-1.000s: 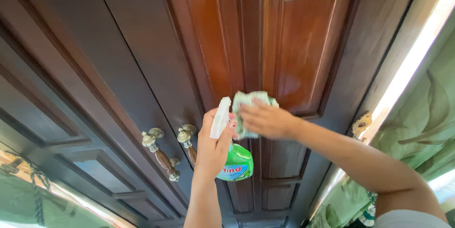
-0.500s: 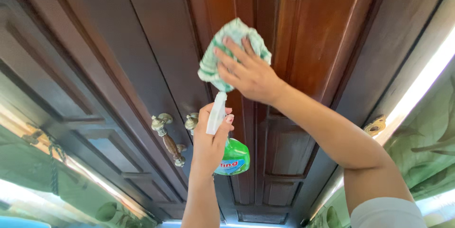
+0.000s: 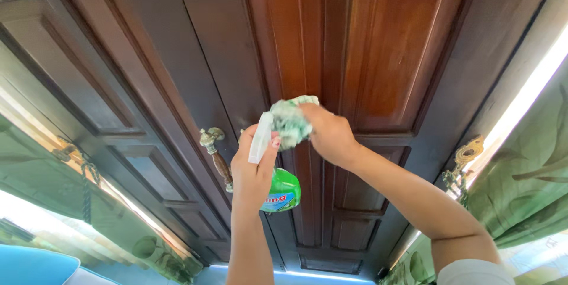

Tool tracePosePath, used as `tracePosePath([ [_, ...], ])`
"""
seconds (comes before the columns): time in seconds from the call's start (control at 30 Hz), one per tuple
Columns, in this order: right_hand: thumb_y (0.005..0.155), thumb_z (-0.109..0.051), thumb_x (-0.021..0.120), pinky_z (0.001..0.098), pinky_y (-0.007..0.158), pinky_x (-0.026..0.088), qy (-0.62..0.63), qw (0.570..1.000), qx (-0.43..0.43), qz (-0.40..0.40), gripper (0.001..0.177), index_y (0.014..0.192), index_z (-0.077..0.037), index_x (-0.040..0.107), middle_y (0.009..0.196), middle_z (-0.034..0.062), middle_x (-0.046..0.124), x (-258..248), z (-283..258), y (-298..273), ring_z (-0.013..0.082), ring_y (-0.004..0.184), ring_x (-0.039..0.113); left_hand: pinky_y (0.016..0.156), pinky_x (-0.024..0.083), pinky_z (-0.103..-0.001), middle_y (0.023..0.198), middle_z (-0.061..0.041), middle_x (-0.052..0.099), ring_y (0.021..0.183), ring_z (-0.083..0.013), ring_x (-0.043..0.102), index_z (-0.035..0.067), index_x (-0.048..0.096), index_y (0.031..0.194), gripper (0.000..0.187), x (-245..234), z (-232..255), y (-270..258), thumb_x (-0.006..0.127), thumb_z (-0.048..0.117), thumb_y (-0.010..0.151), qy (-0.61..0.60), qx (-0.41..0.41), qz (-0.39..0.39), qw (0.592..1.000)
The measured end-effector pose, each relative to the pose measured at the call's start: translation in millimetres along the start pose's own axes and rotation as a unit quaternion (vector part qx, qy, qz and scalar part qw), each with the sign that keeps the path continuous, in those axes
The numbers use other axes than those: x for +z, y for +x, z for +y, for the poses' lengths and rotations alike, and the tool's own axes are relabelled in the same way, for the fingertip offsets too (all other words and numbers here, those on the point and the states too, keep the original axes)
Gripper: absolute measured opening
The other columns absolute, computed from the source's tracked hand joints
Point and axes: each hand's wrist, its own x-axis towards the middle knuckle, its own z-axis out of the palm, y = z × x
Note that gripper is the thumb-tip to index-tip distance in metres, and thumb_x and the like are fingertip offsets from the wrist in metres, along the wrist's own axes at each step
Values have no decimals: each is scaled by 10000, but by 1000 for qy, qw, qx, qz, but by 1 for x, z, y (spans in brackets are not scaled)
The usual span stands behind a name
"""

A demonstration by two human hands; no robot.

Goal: The person sprays a cleaning solution onto a wooden door and wipes the surface with a cloth. The person repeatedly sprays and wipes different sections of the door, including the panels and the area around the handles.

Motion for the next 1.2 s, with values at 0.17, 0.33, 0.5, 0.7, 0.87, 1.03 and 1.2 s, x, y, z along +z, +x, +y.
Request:
tracePosePath([
  [0.17,979,-10,558,313,839,557,300,942,134,69,288,1253,11,644,1036,102,726,0,17,31,159,948,677,815,543,-273,1068,-52,757,901,-108,684,34,600,1267,320,-7,9,-6,654,162,979,-9,-12,-12,1000],
  [0.33,1012,-88,588,307,832,579,559,799,219,38,239,1215,26,641,1051,53,728,12,17,43,129,941,688,790,530,-267,1041,-54,756,873,-93,647,25,634,1233,289,-9,10,-9,663,159,979,-20,-8,-38,999],
  [0.5,1032,-128,579,343,755,601,597,761,253,5,199,1149,19,645,1020,97,730,12,4,45,165,871,715,710,498,-281,922,-79,719,788,-102,596,14,657,1195,255,-13,0,-10,674,161,987,-21,-33,-56,998],
  [0.7,1035,-132,579,353,766,614,609,749,262,-11,206,1144,26,652,1037,125,740,20,-15,51,193,873,731,792,560,-256,960,-59,763,879,-79,712,6,614,1187,271,-29,-20,-4,664,166,974,-86,-18,-71,994],
  [0.87,1027,-140,579,355,782,623,608,748,264,1,212,1154,14,648,1056,118,737,28,-37,57,191,896,738,702,520,-255,890,-47,727,791,-66,643,8,633,1195,279,-55,-21,5,672,178,978,-80,-32,-69,994],
  [1.03,1031,-135,579,365,787,624,620,740,261,18,214,1167,18,644,1062,124,736,45,-59,65,201,908,737,649,495,-256,850,-12,713,718,-65,589,28,650,1176,282,-84,-15,17,689,201,958,-63,-57,-92,992],
  [1.2,1032,-139,566,363,791,627,615,742,265,25,224,1171,17,647,1062,126,740,62,-83,72,204,904,738,676,515,-257,828,-16,701,748,-67,624,31,645,1177,298,-116,-22,29,696,208,943,-63,-32,-108,992],
])
